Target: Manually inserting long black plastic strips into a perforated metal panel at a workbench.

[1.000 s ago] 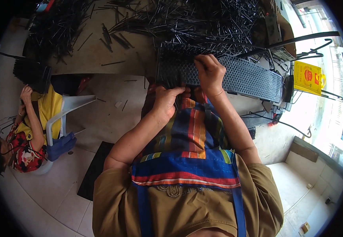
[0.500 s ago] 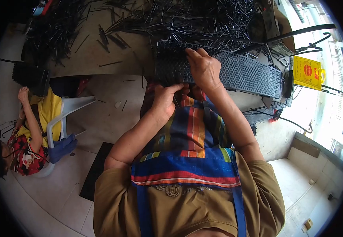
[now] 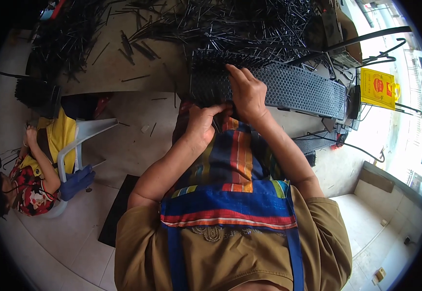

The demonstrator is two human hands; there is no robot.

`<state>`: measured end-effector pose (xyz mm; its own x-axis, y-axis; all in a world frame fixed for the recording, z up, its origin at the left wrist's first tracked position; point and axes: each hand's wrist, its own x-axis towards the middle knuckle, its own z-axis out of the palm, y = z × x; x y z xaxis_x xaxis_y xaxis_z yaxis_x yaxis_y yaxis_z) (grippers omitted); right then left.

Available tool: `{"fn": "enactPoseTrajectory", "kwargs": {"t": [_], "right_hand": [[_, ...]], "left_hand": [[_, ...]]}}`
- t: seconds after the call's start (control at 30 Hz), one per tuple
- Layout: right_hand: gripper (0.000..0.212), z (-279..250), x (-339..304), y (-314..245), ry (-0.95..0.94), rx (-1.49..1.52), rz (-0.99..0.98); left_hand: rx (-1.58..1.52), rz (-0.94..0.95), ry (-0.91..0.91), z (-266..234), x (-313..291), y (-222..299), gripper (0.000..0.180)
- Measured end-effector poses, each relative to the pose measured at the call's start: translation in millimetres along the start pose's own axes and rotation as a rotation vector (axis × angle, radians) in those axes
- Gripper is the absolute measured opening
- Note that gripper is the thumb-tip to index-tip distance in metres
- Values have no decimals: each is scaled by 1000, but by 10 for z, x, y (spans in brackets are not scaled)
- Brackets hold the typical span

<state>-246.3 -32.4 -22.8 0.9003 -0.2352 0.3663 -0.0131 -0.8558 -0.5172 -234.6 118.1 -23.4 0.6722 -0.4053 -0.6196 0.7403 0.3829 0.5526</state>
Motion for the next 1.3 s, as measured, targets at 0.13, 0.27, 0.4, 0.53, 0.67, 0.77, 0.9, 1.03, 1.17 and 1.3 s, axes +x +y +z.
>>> {"fn": "enactPoseTrajectory", "kwargs": {"t": [0.13, 0.27, 0.4, 0.53, 0.67, 0.77, 0.9, 1.03, 1.17, 1.3], "right_hand": [[15, 5, -169, 51, -59, 613, 375], [10, -82, -169, 121, -46, 1051, 778], [9, -177, 6, 156, 274, 908, 579], [7, -81, 87, 233, 334, 446, 307], [10, -34, 103, 213, 235, 148, 9], [9, -10, 73, 154, 31, -105, -58], [11, -60, 8, 92, 91, -32, -57], [10, -87, -122, 149, -121, 614, 327], [8, -189, -43, 161, 16, 941, 684], [6, -204, 91, 256, 325, 624, 443]], "left_hand": [[10, -12, -30, 21, -33, -4, 24], [5, 26, -25, 60, -11, -30, 24], [3, 18, 14, -23, 43, -46, 21], [58, -63, 32, -3, 11, -38, 15], [88, -89, 29, -19, 24, -66, 11], [55, -149, 21, -7, 18, -34, 11], [30, -133, 22, 10, 41, -49, 11], [5, -104, -65, 66, 17, -76, 12], [65, -90, -19, 64, 30, -72, 19], [92, -79, -10, -20, 85, -128, 18]]}}
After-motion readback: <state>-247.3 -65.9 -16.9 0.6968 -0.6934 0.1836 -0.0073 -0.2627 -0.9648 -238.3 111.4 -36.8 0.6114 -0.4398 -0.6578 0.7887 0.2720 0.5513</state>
